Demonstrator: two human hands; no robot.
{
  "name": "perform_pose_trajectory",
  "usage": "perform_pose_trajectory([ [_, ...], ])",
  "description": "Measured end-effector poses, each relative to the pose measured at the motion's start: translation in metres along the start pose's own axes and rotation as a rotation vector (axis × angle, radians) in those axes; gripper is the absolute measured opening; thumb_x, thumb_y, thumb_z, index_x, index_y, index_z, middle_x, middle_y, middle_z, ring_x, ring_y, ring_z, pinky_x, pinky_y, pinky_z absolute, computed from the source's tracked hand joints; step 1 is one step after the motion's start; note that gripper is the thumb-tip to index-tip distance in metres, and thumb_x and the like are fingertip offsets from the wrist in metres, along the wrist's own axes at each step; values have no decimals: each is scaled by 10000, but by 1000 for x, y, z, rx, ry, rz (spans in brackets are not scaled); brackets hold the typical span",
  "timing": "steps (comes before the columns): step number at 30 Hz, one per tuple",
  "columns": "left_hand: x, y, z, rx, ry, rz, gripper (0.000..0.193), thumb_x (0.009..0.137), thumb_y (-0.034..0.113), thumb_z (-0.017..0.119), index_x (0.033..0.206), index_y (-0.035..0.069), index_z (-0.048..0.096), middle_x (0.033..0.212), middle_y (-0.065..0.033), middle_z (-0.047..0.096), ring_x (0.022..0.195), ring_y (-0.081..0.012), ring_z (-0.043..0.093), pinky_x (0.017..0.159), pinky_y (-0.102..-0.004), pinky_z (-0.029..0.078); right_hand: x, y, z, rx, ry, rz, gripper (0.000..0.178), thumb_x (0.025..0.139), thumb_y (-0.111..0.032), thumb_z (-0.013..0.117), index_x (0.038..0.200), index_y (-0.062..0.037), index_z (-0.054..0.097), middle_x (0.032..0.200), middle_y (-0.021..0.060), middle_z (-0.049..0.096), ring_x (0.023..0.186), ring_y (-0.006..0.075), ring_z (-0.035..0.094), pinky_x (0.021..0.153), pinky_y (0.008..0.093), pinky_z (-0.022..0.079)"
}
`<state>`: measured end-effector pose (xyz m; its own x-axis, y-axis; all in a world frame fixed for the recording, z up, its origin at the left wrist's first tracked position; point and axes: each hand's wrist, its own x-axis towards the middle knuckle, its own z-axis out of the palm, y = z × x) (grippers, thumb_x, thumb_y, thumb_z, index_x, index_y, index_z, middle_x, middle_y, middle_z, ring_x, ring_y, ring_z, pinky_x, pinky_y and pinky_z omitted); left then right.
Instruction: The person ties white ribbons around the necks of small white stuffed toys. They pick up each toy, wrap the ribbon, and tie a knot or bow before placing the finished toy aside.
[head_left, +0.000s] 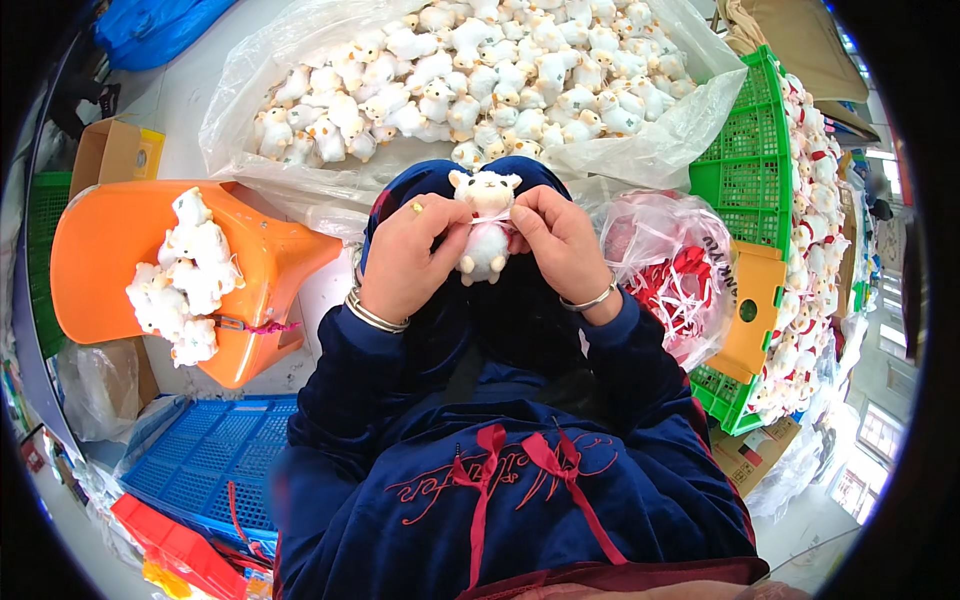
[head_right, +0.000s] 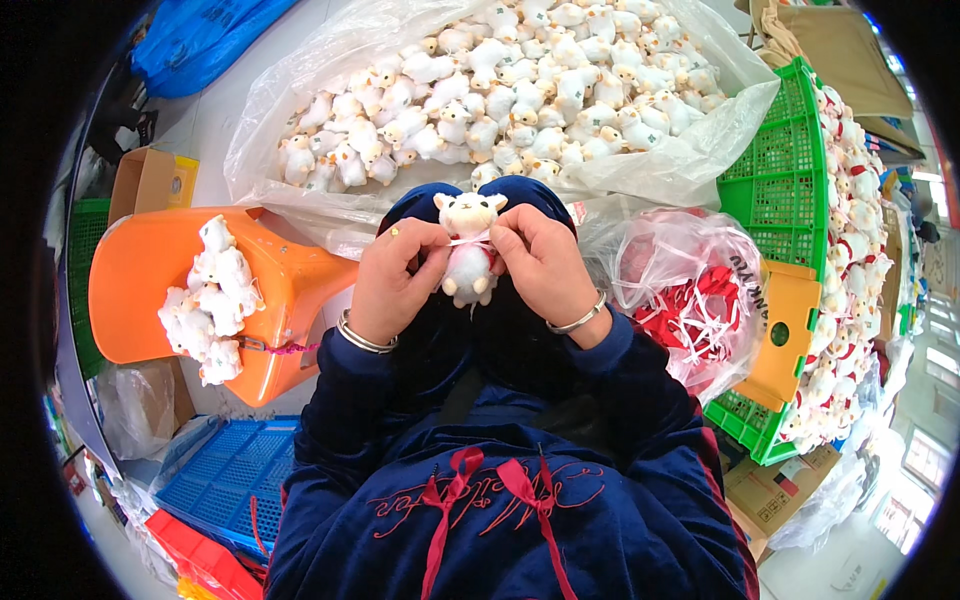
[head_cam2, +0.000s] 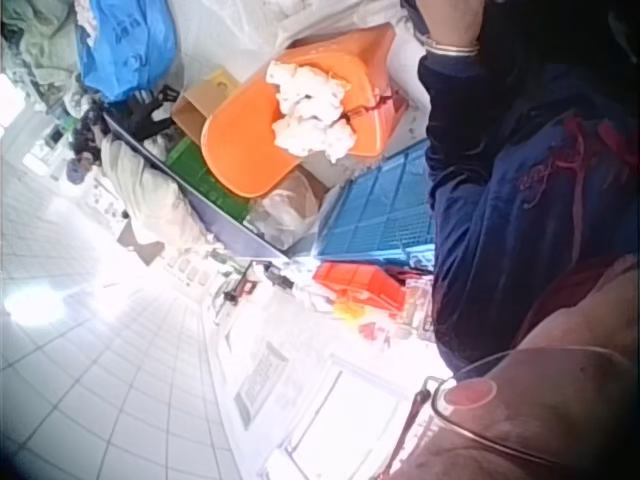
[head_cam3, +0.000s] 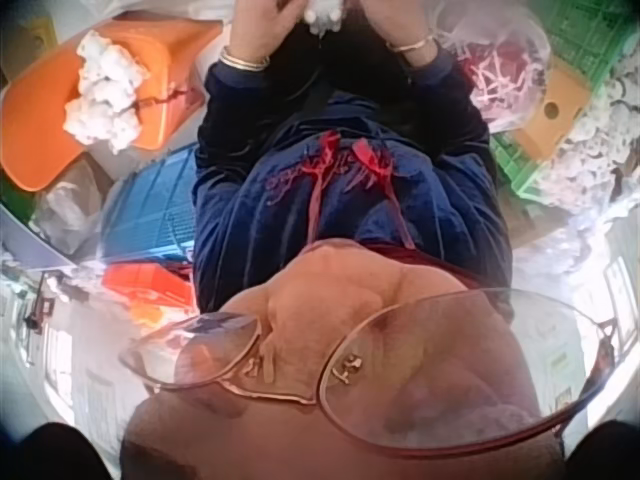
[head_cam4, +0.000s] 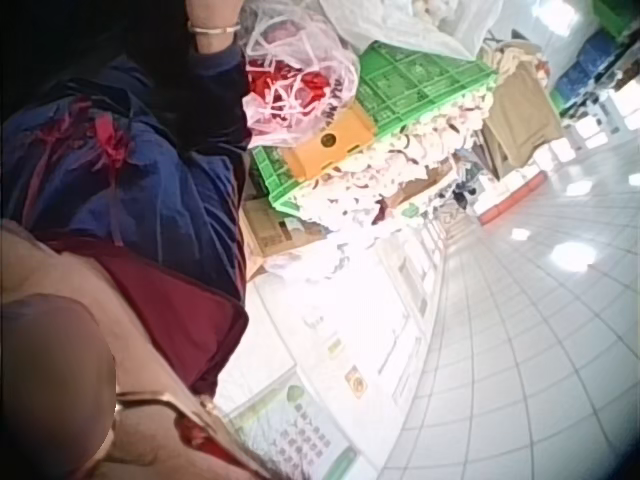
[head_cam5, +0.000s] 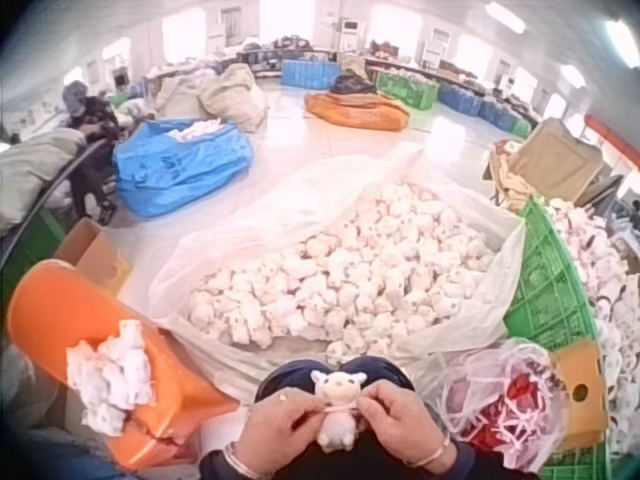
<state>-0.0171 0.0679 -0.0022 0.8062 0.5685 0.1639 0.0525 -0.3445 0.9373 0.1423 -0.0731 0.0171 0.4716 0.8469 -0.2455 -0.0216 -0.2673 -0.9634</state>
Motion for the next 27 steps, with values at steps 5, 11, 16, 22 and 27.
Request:
perform_pose_trajectory([
  [5,-8,-3,8,-56,8,-122,91,922,12,676,1012,21,664,836,-53,663,711,-122,624,643,-254,493,-3,3,2,7,29,-36,147,1065,-137,566,1020,-4,610,865,12,632,739,81,591,678,228,486],
  [11,-5,-2,1,-450,-2,-369,111,988,82,625,1031,-15,659,833,-6,654,739,-54,572,646,-225,469,-6,1,4,37,0,-36,146,1065,-140,574,1025,-4,611,859,14,633,724,81,590,664,226,482],
  [16,-5,5,0,-308,-82,-333,159,949,122,691,1042,-4,665,863,-12,669,752,-47,579,652,-213,466,-4,5,3,56,21,-53,140,1044,-127,600,1017,8,622,843,27,670,692,74,619,637,225,498],
  [22,-3,3,-5,-214,-141,-287,161,916,110,713,1040,17,668,888,-37,672,731,-80,594,649,-233,482,-3,10,-3,89,-5,-33,122,1042,-104,581,1053,10,623,876,34,676,726,76,633,658,225,509],
  [27,-2,-4,-5,-221,-120,-315,133,938,110,685,1011,4,653,862,-66,665,736,-111,602,671,-265,495,-5,4,-1,126,-43,-38,118,995,-21,601,1106,16,616,933,40,681,779,80,648,704,229,529],
])
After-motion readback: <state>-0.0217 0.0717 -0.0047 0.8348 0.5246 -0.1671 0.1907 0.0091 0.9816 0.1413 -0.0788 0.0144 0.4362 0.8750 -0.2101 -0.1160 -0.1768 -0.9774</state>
